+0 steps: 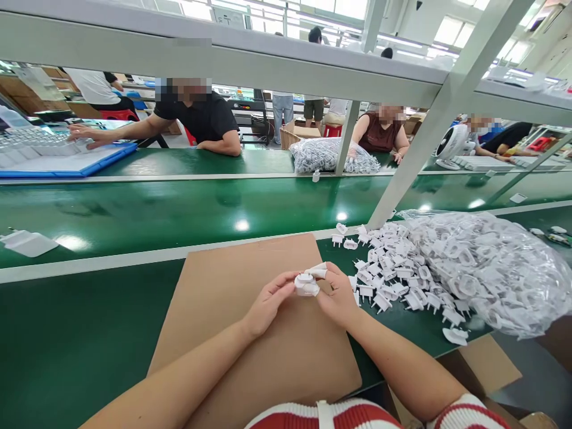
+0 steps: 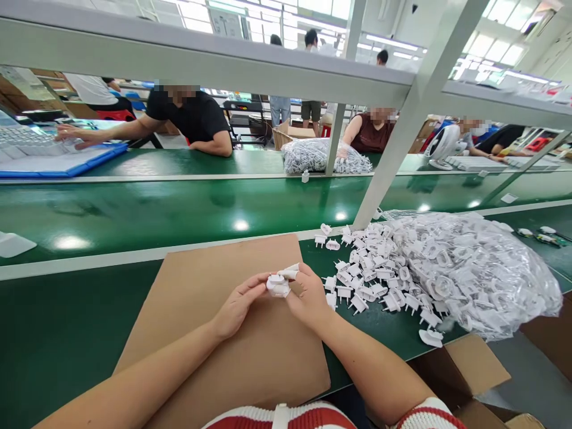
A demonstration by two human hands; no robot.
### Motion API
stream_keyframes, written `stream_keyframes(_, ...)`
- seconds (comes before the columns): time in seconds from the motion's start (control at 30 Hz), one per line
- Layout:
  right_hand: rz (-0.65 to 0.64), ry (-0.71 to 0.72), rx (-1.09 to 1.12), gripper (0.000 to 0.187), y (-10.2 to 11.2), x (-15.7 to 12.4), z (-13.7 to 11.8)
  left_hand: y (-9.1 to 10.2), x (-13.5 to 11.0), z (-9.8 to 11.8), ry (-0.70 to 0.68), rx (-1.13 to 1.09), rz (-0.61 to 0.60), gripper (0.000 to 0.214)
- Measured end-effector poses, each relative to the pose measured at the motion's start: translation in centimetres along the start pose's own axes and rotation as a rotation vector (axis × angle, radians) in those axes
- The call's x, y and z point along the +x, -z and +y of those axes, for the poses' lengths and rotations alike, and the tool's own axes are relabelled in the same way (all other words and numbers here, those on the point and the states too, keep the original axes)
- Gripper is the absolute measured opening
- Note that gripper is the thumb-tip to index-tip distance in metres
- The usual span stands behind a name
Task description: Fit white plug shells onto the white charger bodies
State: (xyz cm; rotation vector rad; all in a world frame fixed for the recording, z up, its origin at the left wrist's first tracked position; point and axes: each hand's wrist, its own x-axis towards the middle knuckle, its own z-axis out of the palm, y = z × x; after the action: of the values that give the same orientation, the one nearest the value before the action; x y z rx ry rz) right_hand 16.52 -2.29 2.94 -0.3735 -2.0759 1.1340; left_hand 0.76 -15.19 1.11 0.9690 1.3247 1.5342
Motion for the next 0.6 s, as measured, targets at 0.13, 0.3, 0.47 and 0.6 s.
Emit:
stream_keyframes(0.13, -0.018, -0.039, 0.03, 0.029, -0.1, 0.2, 0.6, 0.8, -0.1, -0.5, -0.085, 0.242, -0.027, 0.041)
stream_keyframes(0.3, -0.135, -0.172, -0.038, 0.044, 0.2, 0.4, 1.3, 1.3, 0.5, -1.1, -0.019, 0.27, 0.074, 0.053)
stream_keyframes(0.47, -0.084, -0.239, -0.14, 0.047, 1.2, 1.0, 1.1, 4.9, 5.3, -0.1, -0.05, 0.452, 0.329, 0.06)
stream_keyframes(0.6, -0.106, -0.254, -0.156, 0.045, 1.4, 1.2, 1.0, 9.5, 10.7, 1.5, -0.043, 0.649, 0.602, 0.05)
